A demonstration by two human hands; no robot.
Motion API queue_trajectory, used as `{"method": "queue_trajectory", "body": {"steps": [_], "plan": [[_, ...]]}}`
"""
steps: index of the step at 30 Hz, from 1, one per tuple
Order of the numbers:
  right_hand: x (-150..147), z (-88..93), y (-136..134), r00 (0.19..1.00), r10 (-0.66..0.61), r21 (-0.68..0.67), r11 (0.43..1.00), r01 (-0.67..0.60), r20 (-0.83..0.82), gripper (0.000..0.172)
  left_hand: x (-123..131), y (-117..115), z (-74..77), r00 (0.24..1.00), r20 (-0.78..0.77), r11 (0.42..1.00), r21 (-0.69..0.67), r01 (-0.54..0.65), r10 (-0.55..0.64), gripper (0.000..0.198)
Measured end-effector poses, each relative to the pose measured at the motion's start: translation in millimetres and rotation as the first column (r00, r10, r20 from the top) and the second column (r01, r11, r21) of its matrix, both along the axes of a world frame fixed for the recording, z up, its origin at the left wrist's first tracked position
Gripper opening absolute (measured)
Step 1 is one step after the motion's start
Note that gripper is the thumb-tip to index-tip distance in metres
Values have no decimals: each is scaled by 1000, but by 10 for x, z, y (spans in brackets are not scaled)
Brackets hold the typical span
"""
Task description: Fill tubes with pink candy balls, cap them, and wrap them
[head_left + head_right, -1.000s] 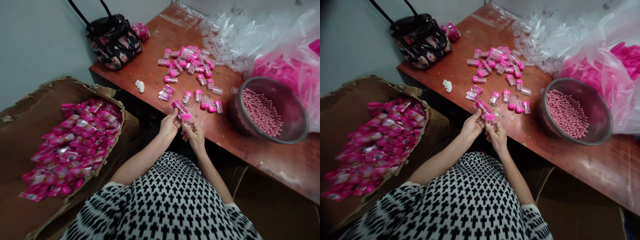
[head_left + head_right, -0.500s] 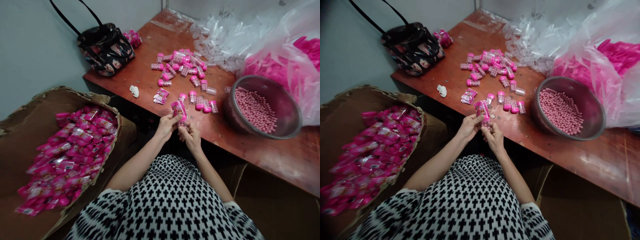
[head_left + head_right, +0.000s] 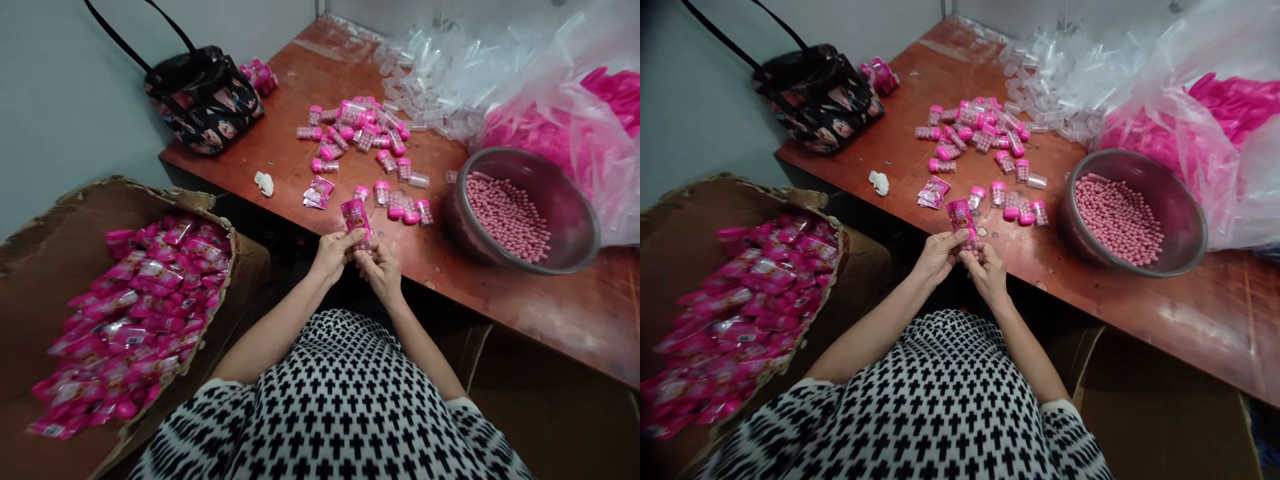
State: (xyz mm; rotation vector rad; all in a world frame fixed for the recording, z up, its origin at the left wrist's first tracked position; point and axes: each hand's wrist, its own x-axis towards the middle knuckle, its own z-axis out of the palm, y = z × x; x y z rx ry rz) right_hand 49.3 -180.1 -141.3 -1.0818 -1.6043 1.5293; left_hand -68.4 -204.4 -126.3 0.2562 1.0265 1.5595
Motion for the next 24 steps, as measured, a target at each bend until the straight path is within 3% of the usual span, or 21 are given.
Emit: {"method": "queue_trajectory", "body": {"steps": [4, 6, 10, 13, 18, 24], "plan": [[-18, 1, 39, 978, 41, -305, 947, -103, -204, 31, -33, -32, -2, 996, 2, 994, 63, 94, -94, 29], [-32, 0, 40, 969, 21, -351, 930, -109, -246, 31, -67, -49, 25, 991, -32, 989, 61, 135, -133, 29], [-34, 10, 33, 968, 45, -280, 953, -116, -247, 31, -139, -50, 73, 990, -134, 999, 12, 44, -42, 26], [-15, -1, 31, 954, 30, -259, 959, -112, -300, 38, -154, -35, 73, 992, -118, 999, -12, -35, 33, 27], [-1, -73, 0, 940, -52, -241, 970, -33, -338, 31, -77, -36, 61, 992, -122, 1000, -21, -14, 12, 29], [22, -31, -46, 948, -70, -188, 982, 11, -310, 28, -29, -77, 68, 997, 32, 997, 42, -72, 70, 33]]}}
